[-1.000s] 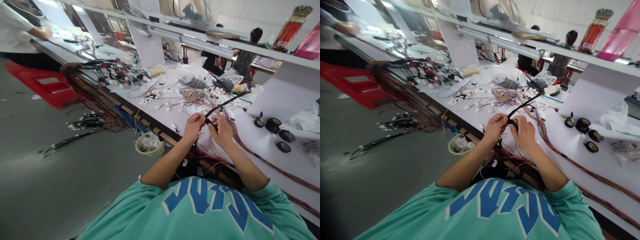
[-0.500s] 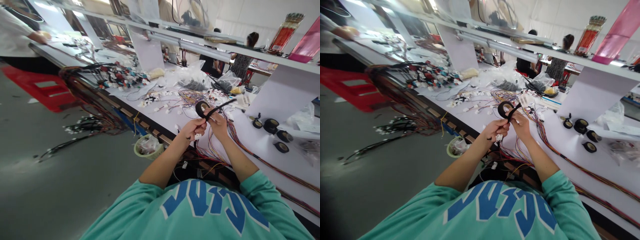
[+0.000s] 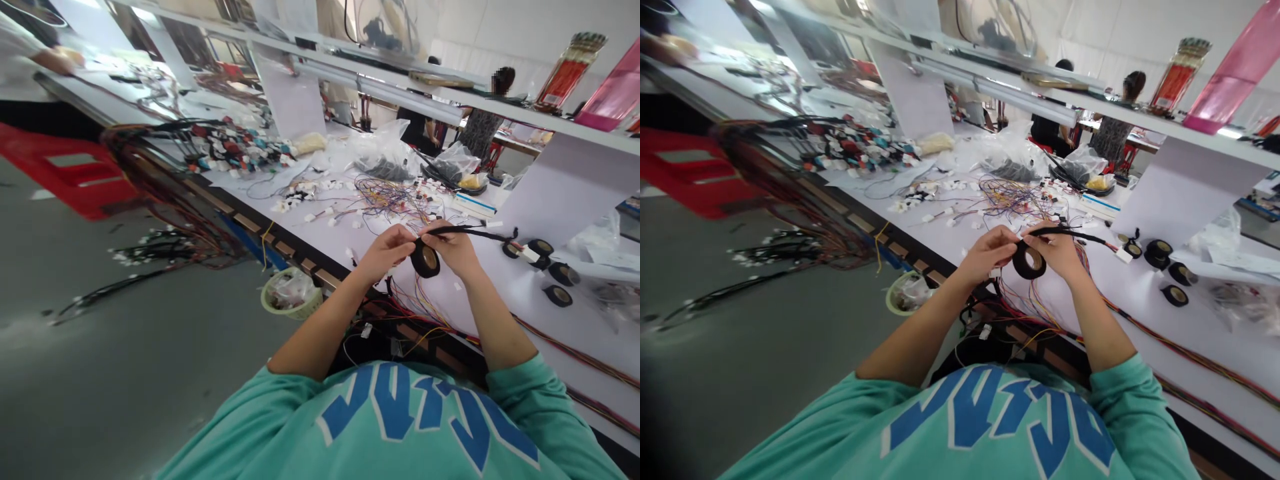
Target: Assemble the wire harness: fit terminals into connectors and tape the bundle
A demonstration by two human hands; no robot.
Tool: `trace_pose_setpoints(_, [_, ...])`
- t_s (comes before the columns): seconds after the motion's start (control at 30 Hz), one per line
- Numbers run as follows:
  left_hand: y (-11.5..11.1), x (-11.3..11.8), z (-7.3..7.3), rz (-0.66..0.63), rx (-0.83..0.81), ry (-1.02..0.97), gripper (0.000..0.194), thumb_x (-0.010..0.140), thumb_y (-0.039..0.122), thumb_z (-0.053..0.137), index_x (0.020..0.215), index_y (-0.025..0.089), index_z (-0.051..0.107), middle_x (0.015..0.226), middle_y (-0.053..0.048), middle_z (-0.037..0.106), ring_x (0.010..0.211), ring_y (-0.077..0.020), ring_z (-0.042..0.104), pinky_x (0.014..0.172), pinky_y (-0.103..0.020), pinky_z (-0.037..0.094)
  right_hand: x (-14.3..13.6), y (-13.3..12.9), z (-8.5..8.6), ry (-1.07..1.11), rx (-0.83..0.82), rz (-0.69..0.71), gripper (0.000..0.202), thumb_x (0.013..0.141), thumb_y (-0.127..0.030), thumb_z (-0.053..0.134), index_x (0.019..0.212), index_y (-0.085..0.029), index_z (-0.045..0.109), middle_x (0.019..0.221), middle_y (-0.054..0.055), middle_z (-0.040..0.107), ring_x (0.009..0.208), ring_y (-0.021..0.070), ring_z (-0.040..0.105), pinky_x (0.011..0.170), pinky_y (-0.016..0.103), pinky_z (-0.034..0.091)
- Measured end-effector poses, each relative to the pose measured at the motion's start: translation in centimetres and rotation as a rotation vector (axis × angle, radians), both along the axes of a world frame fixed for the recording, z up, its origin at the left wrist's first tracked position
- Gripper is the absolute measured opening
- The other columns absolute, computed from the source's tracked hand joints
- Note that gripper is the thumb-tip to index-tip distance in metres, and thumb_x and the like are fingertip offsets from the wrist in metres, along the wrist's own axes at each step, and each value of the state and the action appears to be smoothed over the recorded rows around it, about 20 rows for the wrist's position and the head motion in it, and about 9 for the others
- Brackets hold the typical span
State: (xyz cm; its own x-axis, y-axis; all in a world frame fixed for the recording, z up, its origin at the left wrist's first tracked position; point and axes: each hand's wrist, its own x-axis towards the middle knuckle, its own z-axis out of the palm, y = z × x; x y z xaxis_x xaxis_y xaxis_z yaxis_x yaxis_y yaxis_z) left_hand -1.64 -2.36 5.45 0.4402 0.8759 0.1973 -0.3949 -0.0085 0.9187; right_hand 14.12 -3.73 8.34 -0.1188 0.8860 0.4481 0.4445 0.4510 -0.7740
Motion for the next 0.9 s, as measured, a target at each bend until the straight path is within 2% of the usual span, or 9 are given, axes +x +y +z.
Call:
trace_pose_setpoints(0.1, [0.1, -0.1, 0.3, 0.051, 0.082, 0.192, 0.025, 0.057, 0.025, 0.071, 0.069, 0.018, 0.05, 0.041, 0.01, 0.04, 0.036, -0.0037, 0.032, 0.04, -0.017, 0.021, -0.3, -0.2, -0.2, -0.028, -0.036, -0.045, 0.017, 0.071, -0.035, 0.058, 0.07, -0.02, 0.065, 0.065, 0.0, 0.061, 0.061, 0.0137, 0.055, 0.058, 0.028, 0.044])
trace_pose_setpoints(0.23, [-0.3, 0.7, -0.2, 0.337, 0.175, 0.321, 0.015, 0.063, 0.017, 0.065, 0.062, 0.018, 0.05, 0.046, 0.007, 0.046, 0.041, -0.0053, 0.038, 0.042, -0.018, 0.025, -1.3, -0.3, -1.2, 0.029, -0.061, -0.089, 0.014, 0.066, -0.032, 0.06, 0.074, -0.02, 0.062, 0.063, -0.001, 0.059, 0.054, 0.0121, 0.053, 0.052, 0.026, 0.043])
trace_pose_setpoints(0.3, [-0.7, 1.1, -0.5, 0.408, 0.172, 0.3, 0.013, 0.065, 0.016, 0.062, 0.063, 0.018, 0.05, 0.049, 0.006, 0.05, 0.043, -0.0061, 0.043, 0.044, -0.018, 0.029, -1.6, -0.3, -1.6, 0.087, -0.133, -0.115, 0.016, 0.064, -0.031, 0.06, 0.076, -0.019, 0.06, 0.058, -0.002, 0.056, 0.049, 0.0114, 0.052, 0.049, 0.025, 0.043])
trace_pose_setpoints(0.37, [-1.0, 1.3, -0.7, 0.345, 0.109, 0.208, 0.016, 0.065, 0.02, 0.063, 0.068, 0.019, 0.048, 0.052, 0.006, 0.053, 0.045, -0.0075, 0.049, 0.047, -0.019, 0.035, -1.7, -0.3, -1.6, 0.117, -0.157, -0.135, 0.014, 0.065, -0.03, 0.059, 0.074, -0.019, 0.058, 0.058, -0.002, 0.056, 0.051, 0.0119, 0.054, 0.052, 0.026, 0.045])
trace_pose_setpoints(0.47, [-1.0, 0.9, -0.2, 0.224, -0.065, 0.002, 0.038, 0.057, 0.032, 0.072, 0.076, 0.019, 0.043, 0.056, 0.006, 0.055, 0.046, -0.0095, 0.054, 0.046, -0.021, 0.04, -1.5, -0.4, -1.1, 0.066, -0.081, -0.148, 0.01, 0.065, -0.027, 0.059, 0.071, -0.02, 0.058, 0.065, -0.001, 0.06, 0.059, 0.0131, 0.058, 0.06, 0.027, 0.047])
trace_pose_setpoints(0.6, [0.0, 0.0, 0.6, -0.086, -0.264, -0.036, 0.053, 0.049, 0.055, 0.072, 0.076, 0.017, 0.047, 0.058, 0.002, 0.052, 0.042, -0.0086, 0.05, 0.034, -0.019, 0.03, -1.5, -0.7, -0.5, 0.007, -0.042, -0.085, 0.007, 0.065, -0.025, 0.06, 0.07, -0.02, 0.058, 0.067, -0.001, 0.061, 0.062, 0.0131, 0.058, 0.062, 0.027, 0.047])
trace_pose_setpoints(0.67, [0.3, 0.0, 0.5, -0.161, -0.29, -0.042, 0.055, 0.047, 0.059, 0.071, 0.075, 0.017, 0.049, 0.058, 0.002, 0.051, 0.041, -0.008, 0.048, 0.032, -0.019, 0.026, -1.7, -0.8, -0.5, 0.045, -0.082, -0.069, 0.007, 0.064, -0.024, 0.06, 0.068, -0.019, 0.057, 0.064, -0.002, 0.061, 0.061, 0.0129, 0.059, 0.062, 0.027, 0.047])
trace_pose_setpoints(0.77, [0.0, 0.3, -0.4, -0.112, -0.224, -0.045, 0.056, 0.047, 0.06, 0.07, 0.075, 0.017, 0.048, 0.058, 0.002, 0.049, 0.044, -0.0083, 0.046, 0.037, -0.021, 0.028, -1.8, -0.5, -0.8, 0.168, -0.212, -0.11, 0.008, 0.065, -0.025, 0.059, 0.068, -0.018, 0.057, 0.057, -0.002, 0.06, 0.056, 0.0128, 0.059, 0.058, 0.027, 0.048])
trace_pose_setpoints(0.9, [-0.9, -0.5, -1.5, -0.002, 0.086, 0.065, 0.059, 0.04, 0.048, 0.079, 0.08, 0.016, 0.05, 0.068, 0.002, 0.051, 0.064, -0.0112, 0.049, 0.056, -0.023, 0.037, -1.3, 0.1, -0.9, 0.223, -0.282, -0.22, 0.01, 0.066, -0.026, 0.058, 0.064, -0.016, 0.057, 0.051, -0.002, 0.057, 0.05, 0.0117, 0.057, 0.054, 0.025, 0.046])
